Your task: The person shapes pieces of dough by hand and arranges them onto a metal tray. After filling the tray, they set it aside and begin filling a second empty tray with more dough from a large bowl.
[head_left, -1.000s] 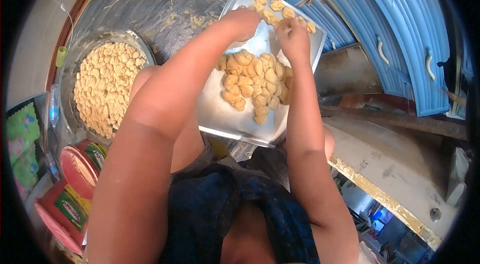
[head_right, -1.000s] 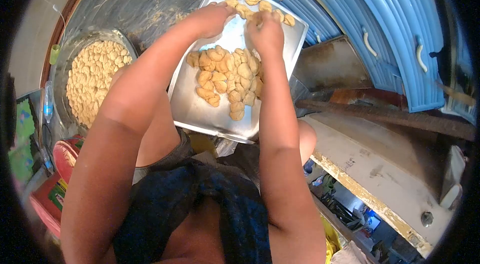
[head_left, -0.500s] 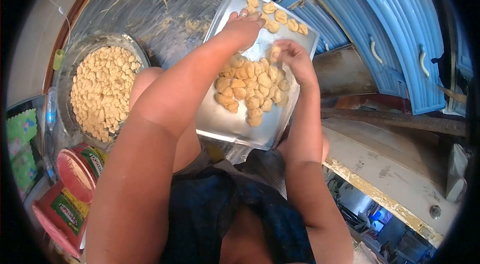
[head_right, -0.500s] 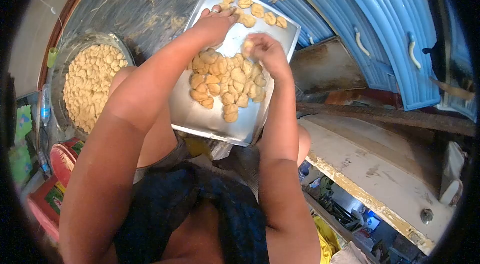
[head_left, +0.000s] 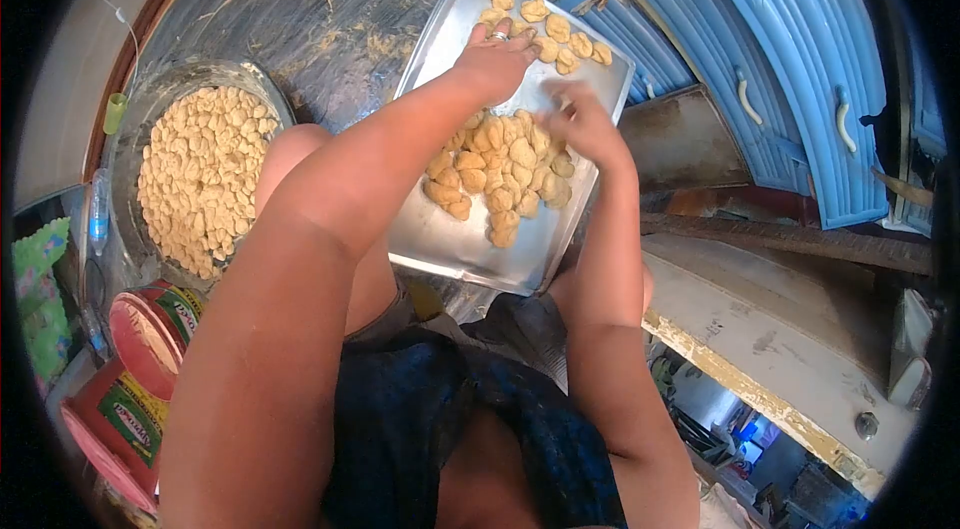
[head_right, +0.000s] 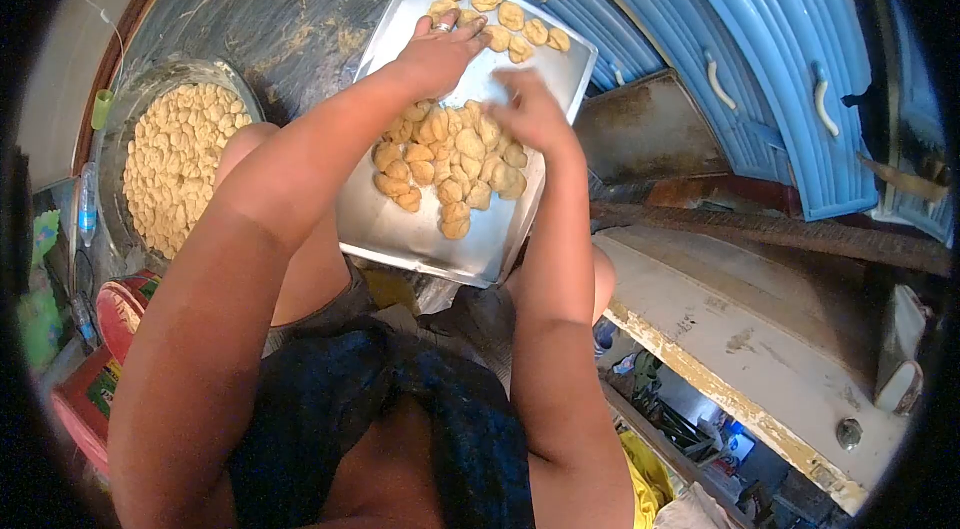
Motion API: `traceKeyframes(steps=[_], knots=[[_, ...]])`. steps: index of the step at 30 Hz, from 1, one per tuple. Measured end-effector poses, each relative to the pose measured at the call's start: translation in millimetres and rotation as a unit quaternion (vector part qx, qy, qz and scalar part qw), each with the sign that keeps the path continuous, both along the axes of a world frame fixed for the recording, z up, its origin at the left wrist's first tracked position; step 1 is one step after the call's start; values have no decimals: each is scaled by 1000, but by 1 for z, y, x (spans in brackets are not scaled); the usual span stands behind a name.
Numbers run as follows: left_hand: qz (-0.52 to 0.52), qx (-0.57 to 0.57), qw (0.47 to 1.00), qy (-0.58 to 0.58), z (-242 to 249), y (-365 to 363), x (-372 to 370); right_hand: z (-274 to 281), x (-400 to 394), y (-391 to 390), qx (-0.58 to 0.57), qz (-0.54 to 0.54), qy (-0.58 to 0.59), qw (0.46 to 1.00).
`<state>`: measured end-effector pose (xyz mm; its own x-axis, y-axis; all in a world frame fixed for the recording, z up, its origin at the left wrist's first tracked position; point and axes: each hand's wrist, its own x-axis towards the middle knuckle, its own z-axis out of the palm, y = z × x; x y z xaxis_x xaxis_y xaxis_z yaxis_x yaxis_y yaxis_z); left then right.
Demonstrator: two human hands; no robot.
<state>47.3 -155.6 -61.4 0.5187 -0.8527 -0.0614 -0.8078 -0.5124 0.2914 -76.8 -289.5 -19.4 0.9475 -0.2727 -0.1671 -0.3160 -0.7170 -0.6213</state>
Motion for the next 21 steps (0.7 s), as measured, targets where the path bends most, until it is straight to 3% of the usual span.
traceKeyframes(steps=[1,2,5,8,10,11,13,16,20,21], knots=[[-2,-1,1000,0,0,0,-1,5,-9,2,73,95,128,985],[6,-9,1000,-9,0,-1,-1,-3,-17,0,99,111,111,983],[6,-3,1000,-5,7,1,0,-18,-23,-19,169,28,93,981],[-16,32,998,57,35,13,5,-19,-13,-37,210,-203,-123,948],[-38,51,992,105,42,19,8,-21,-2,-45,106,-265,-162,945],[-48,85,987,125,38,21,12,-25,2,-46,106,-267,-163,944],[-58,119,981,144,31,26,19,-45,10,-49,-180,-166,-234,941],[-69,180,967,165,30,36,26,-54,17,-45,-285,-87,-191,935],[-52,210,958,190,33,48,35,-28,22,-23,-359,-77,-148,918],[-59,221,953,199,32,51,36,-17,24,-7,-189,-72,-92,975]])
